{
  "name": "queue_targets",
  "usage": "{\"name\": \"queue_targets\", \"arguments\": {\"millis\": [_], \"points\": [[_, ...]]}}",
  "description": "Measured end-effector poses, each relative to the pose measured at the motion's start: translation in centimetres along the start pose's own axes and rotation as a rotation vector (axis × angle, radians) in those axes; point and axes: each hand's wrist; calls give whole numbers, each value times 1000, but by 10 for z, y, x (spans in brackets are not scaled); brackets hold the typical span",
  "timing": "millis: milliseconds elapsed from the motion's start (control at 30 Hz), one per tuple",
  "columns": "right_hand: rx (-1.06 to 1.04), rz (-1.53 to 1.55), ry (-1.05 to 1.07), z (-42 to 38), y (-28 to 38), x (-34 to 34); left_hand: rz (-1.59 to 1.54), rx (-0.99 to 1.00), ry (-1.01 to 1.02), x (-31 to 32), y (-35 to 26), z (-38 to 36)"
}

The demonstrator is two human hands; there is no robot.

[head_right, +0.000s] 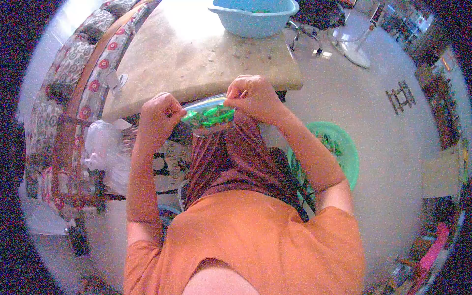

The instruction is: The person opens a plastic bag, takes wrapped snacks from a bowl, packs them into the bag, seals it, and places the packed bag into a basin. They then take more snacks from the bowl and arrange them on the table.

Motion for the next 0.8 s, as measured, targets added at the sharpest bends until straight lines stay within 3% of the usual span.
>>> {"name": "queue_targets", "arguments": {"millis": [300, 500, 700, 800], "points": [[34, -172, -92, 0, 23, 2, -38, -90, 39, -6, -15, 2], [-268, -384, 46, -9, 19, -4, 125, -4, 122, -8, -12, 0], [-237, -386, 8, -23, 26, -4, 69, -29, 94, -16, -14, -13], [-201, -169, -90, -25, 18, 1, -84, -145, 27, -18, -13, -18]]}}
Point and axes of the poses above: each hand's wrist, its own z-axis towards the middle knuckle, its own x-axis out of the palm, y = z × x, and after that the axes turned 3 degrees about -x, right-handed
